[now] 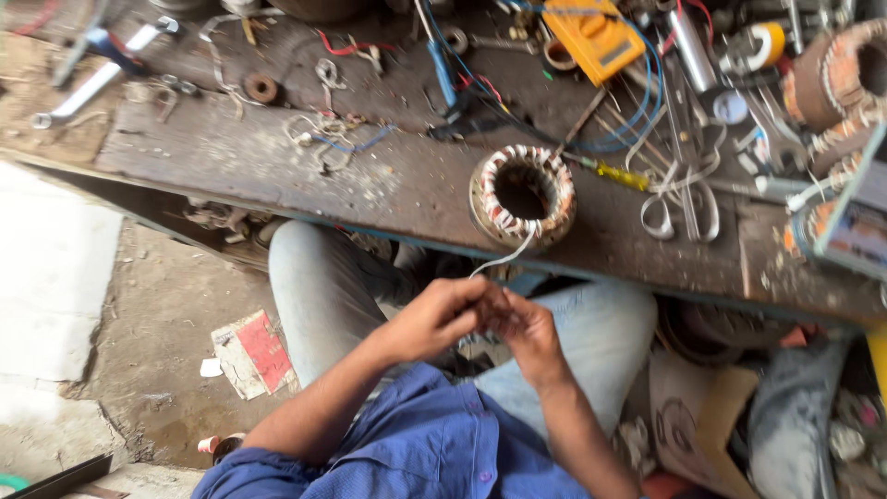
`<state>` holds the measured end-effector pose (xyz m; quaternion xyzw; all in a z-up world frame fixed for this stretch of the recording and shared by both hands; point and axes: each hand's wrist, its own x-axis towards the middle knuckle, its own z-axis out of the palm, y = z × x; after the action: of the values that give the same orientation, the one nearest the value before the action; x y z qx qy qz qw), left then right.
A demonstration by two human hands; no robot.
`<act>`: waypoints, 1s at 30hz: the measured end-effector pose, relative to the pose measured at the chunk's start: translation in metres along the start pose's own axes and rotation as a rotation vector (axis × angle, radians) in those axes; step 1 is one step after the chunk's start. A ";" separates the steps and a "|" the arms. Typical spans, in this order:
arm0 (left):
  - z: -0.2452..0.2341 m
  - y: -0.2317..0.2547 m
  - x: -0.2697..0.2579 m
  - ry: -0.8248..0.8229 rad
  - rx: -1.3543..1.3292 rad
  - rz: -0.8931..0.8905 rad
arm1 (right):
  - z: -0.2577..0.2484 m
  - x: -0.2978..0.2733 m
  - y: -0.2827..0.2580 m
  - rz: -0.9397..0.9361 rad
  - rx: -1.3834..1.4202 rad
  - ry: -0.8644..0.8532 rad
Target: The person winds a white wire around the slots of a motor stator, threading it through the copper windings and pulling it tight. The person repeatedly manipulates the wire ends and the stator to secure the winding.
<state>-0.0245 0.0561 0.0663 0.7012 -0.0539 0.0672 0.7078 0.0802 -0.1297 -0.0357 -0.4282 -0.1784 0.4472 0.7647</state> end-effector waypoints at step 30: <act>0.037 -0.068 0.050 0.090 0.429 0.030 | -0.098 0.007 -0.032 0.094 -0.382 -0.032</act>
<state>0.0368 0.0197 0.0080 0.8311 -0.0172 0.1187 0.5431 0.1652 -0.1797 -0.0659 -0.5663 -0.2522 0.4472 0.6448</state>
